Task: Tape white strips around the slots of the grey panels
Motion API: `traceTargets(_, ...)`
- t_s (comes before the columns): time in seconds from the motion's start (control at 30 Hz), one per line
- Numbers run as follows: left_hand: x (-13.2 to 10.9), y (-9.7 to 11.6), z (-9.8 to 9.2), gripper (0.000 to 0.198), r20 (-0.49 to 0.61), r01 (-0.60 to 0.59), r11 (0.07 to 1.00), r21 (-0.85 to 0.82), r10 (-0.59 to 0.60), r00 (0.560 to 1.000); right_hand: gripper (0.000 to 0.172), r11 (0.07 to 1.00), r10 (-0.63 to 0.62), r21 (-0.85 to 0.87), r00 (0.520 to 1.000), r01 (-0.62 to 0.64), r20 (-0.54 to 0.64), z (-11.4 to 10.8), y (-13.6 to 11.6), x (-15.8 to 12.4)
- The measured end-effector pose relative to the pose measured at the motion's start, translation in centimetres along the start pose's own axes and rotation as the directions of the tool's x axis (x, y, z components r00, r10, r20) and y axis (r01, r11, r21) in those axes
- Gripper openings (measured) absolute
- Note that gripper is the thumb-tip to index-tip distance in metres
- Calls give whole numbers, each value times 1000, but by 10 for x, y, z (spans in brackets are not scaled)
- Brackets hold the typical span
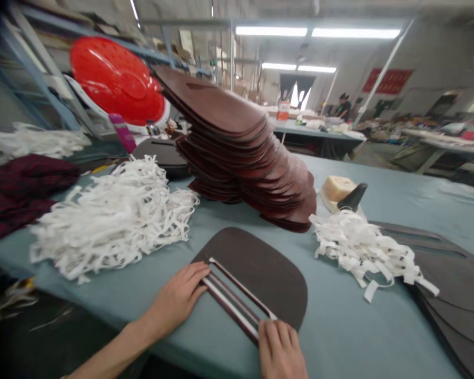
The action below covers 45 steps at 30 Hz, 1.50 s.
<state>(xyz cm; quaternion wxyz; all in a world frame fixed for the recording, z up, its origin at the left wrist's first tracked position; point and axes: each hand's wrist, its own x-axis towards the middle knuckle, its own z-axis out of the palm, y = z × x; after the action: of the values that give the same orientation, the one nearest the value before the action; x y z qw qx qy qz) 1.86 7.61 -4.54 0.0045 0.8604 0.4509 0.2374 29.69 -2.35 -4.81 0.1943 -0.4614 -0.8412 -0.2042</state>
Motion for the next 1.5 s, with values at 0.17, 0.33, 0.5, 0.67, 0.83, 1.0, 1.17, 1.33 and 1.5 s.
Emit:
traceTargets(0.17, 3, 5, -8, 30, 47, 42, 995, -94, -37, 998, 37, 988, 21, 151, 999, -28, 49, -6, 2, -10)
traceTargets(0.33, 1, 6, -9, 28, 57, 65, 989, -136, -57, 997, 30, 965, 76, 248, 996, -83, 40, -3, 4, -11)
traceTargets(0.5, 2, 7, -11, 34, 29, 98, 981, -165, -94, 995, 19, 932, 192, 300, 979, -205, 71, -4, 6, 14)
traceTargets(0.67, 6, 5, -11, 41, 83, 2, 996, -85, 5, 997, 30, 934, 239, 241, 962, -265, 133, 19, -31, 74)
traceTargets(0.83, 3, -1, -2, 36, 97, -34, 998, -46, 38, 995, 26, 949, 275, 97, 939, -300, 208, 45, -72, 127)
traceTargets(1.0, 3, -4, 4, 37, 84, -54, 998, -34, 57, 995, 26, 952, 285, 53, 938, -301, 197, 39, -64, 101)
traceTargets(1.17, 4, -4, 3, 39, 78, -66, 998, -19, 67, 995, 31, 960, 254, 93, 960, -265, 119, -5, -31, 28)
traceTargets(1.33, 6, 3, -3, 38, 69, -84, 996, 22, 82, 994, 22, 861, 369, 304, 913, -407, 175, -28, -9, -4)
traceTargets(1.5, 8, 46, 4, 39, -33, -137, 990, 31, 138, 990, 40, 953, 268, 134, 962, -273, 51, -14, -1, -9)
